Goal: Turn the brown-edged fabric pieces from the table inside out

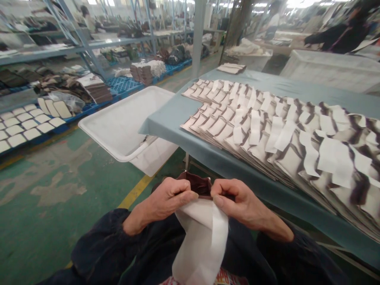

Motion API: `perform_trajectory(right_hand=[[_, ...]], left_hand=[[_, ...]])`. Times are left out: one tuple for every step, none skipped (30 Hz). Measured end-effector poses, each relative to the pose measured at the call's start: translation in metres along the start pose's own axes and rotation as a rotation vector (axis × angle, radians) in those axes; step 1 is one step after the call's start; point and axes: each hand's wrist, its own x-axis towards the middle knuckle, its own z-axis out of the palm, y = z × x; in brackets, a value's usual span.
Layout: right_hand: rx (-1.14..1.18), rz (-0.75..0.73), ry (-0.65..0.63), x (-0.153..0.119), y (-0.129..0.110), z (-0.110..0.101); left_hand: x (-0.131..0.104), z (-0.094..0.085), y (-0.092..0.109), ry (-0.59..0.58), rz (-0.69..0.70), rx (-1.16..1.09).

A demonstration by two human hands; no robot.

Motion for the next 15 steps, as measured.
perform_trajectory(right_hand=[[0.041, -0.005, 0.023, -0.001, 0.003, 0.004], [0.09, -0.004, 0.05, -0.001, 0.007, 0.01], [0.146, -0.002, 0.074, -0.002, 0.012, 0.016], [0.204, -0.001, 0.093, -0.002, 0.016, 0.022], [0.263, -0.003, 0.101, -0.003, 0.019, 0.027], [0.318, -0.009, 0.103, -0.003, 0.022, 0.033], [0.365, -0.016, 0.101, -0.003, 0.023, 0.037], [0.402, -0.023, 0.1, -0.003, 0.023, 0.041], [0.428, -0.032, 0.099, -0.003, 0.021, 0.043], [0.447, -0.042, 0.099, -0.003, 0.018, 0.045], [0.465, -0.052, 0.095, -0.004, 0.013, 0.046], [0.488, -0.061, 0.089, -0.004, 0.007, 0.047], [0.521, -0.07, 0.081, -0.004, -0.001, 0.047], [0.56, -0.078, 0.076, -0.003, -0.008, 0.047], [0.595, -0.086, 0.07, -0.003, -0.016, 0.046]], left_hand=[[0.0, 0.002, -0.003, 0.034, -0.005, 0.0], [0.0, 0.004, -0.007, 0.067, -0.015, -0.007], [0.0, 0.006, -0.011, 0.095, -0.032, -0.021], [0.0, 0.009, -0.015, 0.115, -0.055, -0.044], [0.001, 0.012, -0.019, 0.129, -0.082, -0.075], [0.001, 0.014, -0.022, 0.136, -0.108, -0.112], [0.002, 0.018, -0.025, 0.137, -0.126, -0.154], [0.003, 0.022, -0.026, 0.138, -0.13, -0.201], [0.004, 0.026, -0.027, 0.135, -0.122, -0.252], [0.005, 0.032, -0.027, 0.128, -0.106, -0.304], [0.006, 0.038, -0.025, 0.118, -0.085, -0.349], [0.008, 0.045, -0.023, 0.104, -0.064, -0.391], [0.01, 0.053, -0.019, 0.106, -0.051, -0.414], [0.011, 0.06, -0.016, 0.116, -0.051, -0.413], [0.013, 0.066, -0.012, 0.144, -0.06, -0.395]])
